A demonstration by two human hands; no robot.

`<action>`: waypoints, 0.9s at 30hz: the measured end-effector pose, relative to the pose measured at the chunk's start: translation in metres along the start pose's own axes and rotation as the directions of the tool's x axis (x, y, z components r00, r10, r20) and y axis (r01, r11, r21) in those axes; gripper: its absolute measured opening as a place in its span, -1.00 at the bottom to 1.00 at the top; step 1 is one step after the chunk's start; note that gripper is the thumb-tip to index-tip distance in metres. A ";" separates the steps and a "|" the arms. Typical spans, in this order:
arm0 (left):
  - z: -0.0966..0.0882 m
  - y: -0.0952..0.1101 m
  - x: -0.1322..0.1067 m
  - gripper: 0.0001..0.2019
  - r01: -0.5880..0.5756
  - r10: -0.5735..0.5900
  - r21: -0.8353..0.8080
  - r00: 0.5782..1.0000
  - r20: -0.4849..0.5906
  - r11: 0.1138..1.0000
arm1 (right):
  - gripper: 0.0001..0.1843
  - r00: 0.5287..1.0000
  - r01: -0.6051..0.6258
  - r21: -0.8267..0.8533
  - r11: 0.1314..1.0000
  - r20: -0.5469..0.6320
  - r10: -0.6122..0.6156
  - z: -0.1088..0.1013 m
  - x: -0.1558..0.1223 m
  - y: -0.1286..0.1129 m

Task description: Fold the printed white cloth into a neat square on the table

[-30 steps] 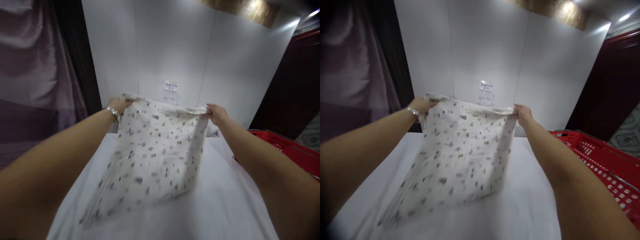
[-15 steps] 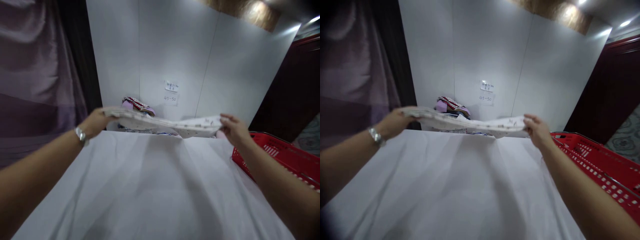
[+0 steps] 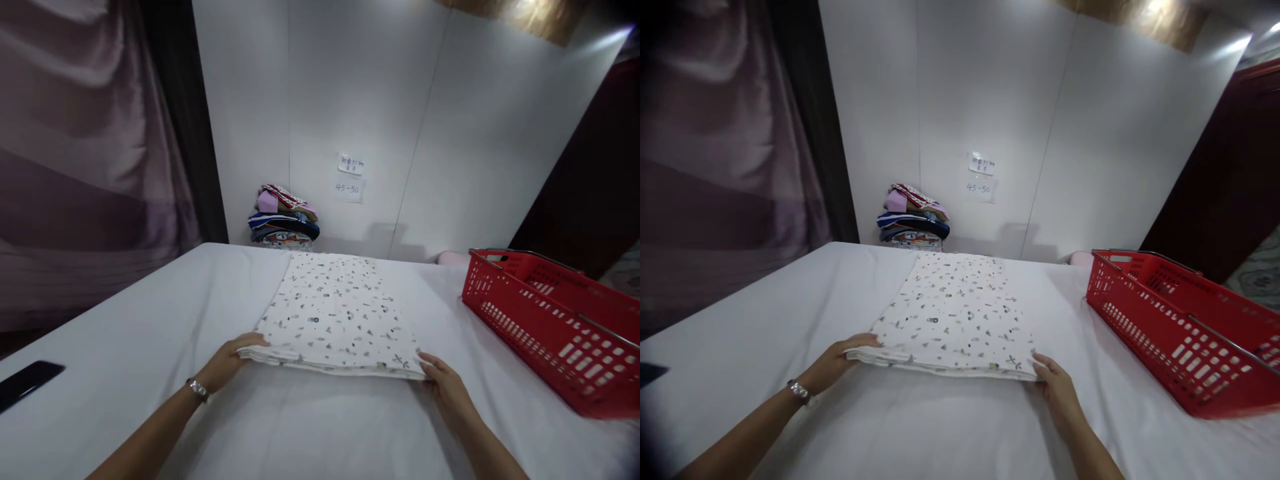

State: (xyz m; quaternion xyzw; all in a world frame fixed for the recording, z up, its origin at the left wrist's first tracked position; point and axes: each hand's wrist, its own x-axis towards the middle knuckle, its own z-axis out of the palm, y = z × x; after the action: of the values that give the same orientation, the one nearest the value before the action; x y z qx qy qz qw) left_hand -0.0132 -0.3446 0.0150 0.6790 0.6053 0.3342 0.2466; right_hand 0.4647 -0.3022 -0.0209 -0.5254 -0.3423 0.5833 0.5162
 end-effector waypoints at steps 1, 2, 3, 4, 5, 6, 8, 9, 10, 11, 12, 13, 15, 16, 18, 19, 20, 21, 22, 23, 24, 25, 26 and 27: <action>-0.001 0.001 -0.006 -0.72 -0.007 0.007 0.007 1.000 0.008 1.000 | -0.64 1.000 -0.007 -0.006 1.000 0.004 0.007 -0.002 -0.004 0.000; 0.000 0.000 -0.012 -0.73 -0.012 0.012 0.013 1.000 0.021 1.000 | -0.65 1.000 -0.023 -0.023 0.999 0.009 0.023 -0.004 -0.007 0.000; 0.001 -0.001 -0.017 -0.74 -0.014 0.014 0.017 0.999 0.034 1.000 | -0.65 0.999 -0.043 -0.043 0.998 0.014 0.044 -0.006 -0.010 0.000; 0.004 -0.003 -0.022 -0.74 -0.014 0.013 0.020 0.999 0.044 1.000 | -0.65 0.998 -0.061 -0.064 0.996 0.019 0.062 -0.007 -0.012 0.001; 0.007 -0.005 -0.025 -0.73 -0.013 0.012 0.024 0.999 0.049 1.000 | -0.65 0.997 -0.075 -0.084 0.994 0.020 0.077 -0.008 -0.013 0.001; 0.011 -0.008 -0.027 -0.71 -0.012 0.011 0.030 0.999 0.045 0.999 | -0.65 0.996 -0.083 -0.103 0.991 0.017 0.085 -0.008 -0.014 0.001; 0.017 -0.012 -0.029 -0.70 -0.019 0.017 0.047 0.999 0.028 0.999 | -0.66 0.997 -0.081 -0.142 0.987 0.001 0.082 -0.007 -0.015 0.001; 0.020 -0.014 -0.029 -0.70 -0.029 0.028 0.055 0.999 0.019 0.998 | -0.66 0.997 -0.074 -0.160 0.984 -0.006 0.075 -0.007 -0.015 0.000; 0.022 -0.015 -0.029 -0.71 -0.046 0.045 0.063 0.999 0.011 0.997 | -0.66 0.998 -0.067 -0.175 0.982 -0.007 0.067 -0.007 -0.014 0.000; 0.023 -0.016 -0.030 -0.72 -0.064 0.064 0.073 0.998 0.001 0.995 | -0.66 0.998 -0.057 -0.190 0.980 -0.005 0.057 -0.008 -0.014 0.000; 0.024 -0.016 -0.031 -0.73 -0.079 0.080 0.087 0.997 -0.011 0.993 | -0.66 0.999 -0.044 -0.215 0.976 -0.005 0.044 -0.009 -0.013 0.000; 0.025 -0.016 -0.032 -0.73 -0.090 0.093 0.109 0.995 -0.022 0.990 | -0.65 1.000 -0.028 -0.263 0.965 -0.004 0.028 -0.011 -0.012 0.000; 0.026 -0.015 -0.036 -0.72 -0.108 0.115 0.175 0.993 -0.029 0.979 | -0.65 0.999 0.040 -0.442 0.896 -0.011 -0.050 -0.016 -0.011 0.001; 0.026 -0.014 -0.039 -0.70 -0.113 0.123 0.217 0.992 -0.030 0.970 | -0.67 0.992 0.103 -0.561 0.821 -0.007 -0.129 -0.020 -0.011 0.002; 0.026 -0.010 -0.047 -0.63 -0.115 0.133 0.310 0.990 -0.037 0.944 | -0.72 0.935 0.271 -0.765 0.584 0.065 -0.349 -0.025 -0.012 0.002; 0.026 -0.007 -0.052 -0.59 -0.113 0.137 0.358 0.990 -0.042 0.927 | -0.74 0.879 0.356 -0.819 0.449 0.130 -0.459 -0.027 -0.014 0.002; 0.027 -0.002 -0.056 -0.56 -0.108 0.139 0.404 0.989 -0.048 0.909 | -0.75 0.810 0.432 -0.841 0.327 0.202 -0.550 -0.027 -0.017 0.003; 0.029 0.003 -0.060 -0.55 -0.106 0.141 0.443 0.989 -0.049 0.890 | -0.76 0.744 0.497 -0.837 0.229 0.275 -0.609 -0.025 -0.020 0.003; 0.031 0.009 -0.064 -0.56 -0.111 0.146 0.473 0.988 -0.039 0.874 | -0.77 0.688 0.557 -0.815 0.159 0.345 -0.639 -0.021 -0.023 0.004; 0.035 0.016 -0.066 -0.58 -0.124 0.155 0.493 0.988 -0.022 0.861 | -0.77 0.645 0.613 -0.782 0.115 0.412 -0.643 -0.015 -0.026 0.004; 0.039 0.023 -0.067 -0.61 -0.145 0.169 0.503 0.986 -0.001 0.852 | -0.77 0.613 0.666 -0.741 0.088 0.476 -0.630 -0.008 -0.030 0.005; 0.045 0.031 -0.067 -0.64 -0.174 0.189 0.503 0.982 0.022 0.847 | -0.78 0.588 0.713 -0.697 0.073 0.537 -0.605 0.001 -0.032 0.006; 0.052 0.039 -0.064 -0.67 -0.208 0.214 0.495 0.976 0.045 0.844 | -0.78 0.565 0.750 -0.658 0.064 0.588 -0.579 0.011 -0.035 0.007; 0.060 0.047 -0.061 -0.70 -0.241 0.241 0.482 0.968 0.064 0.843 | -0.77 0.539 0.781 -0.622 0.055 0.627 -0.562 0.021 -0.036 0.008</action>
State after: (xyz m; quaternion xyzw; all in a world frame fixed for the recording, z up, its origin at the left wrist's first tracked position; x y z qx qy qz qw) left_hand 0.0597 -0.4074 0.0012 0.7899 0.5795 0.1993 0.0248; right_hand 0.4392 -0.3358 -0.0146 -0.4141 -0.8414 0.0618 0.3416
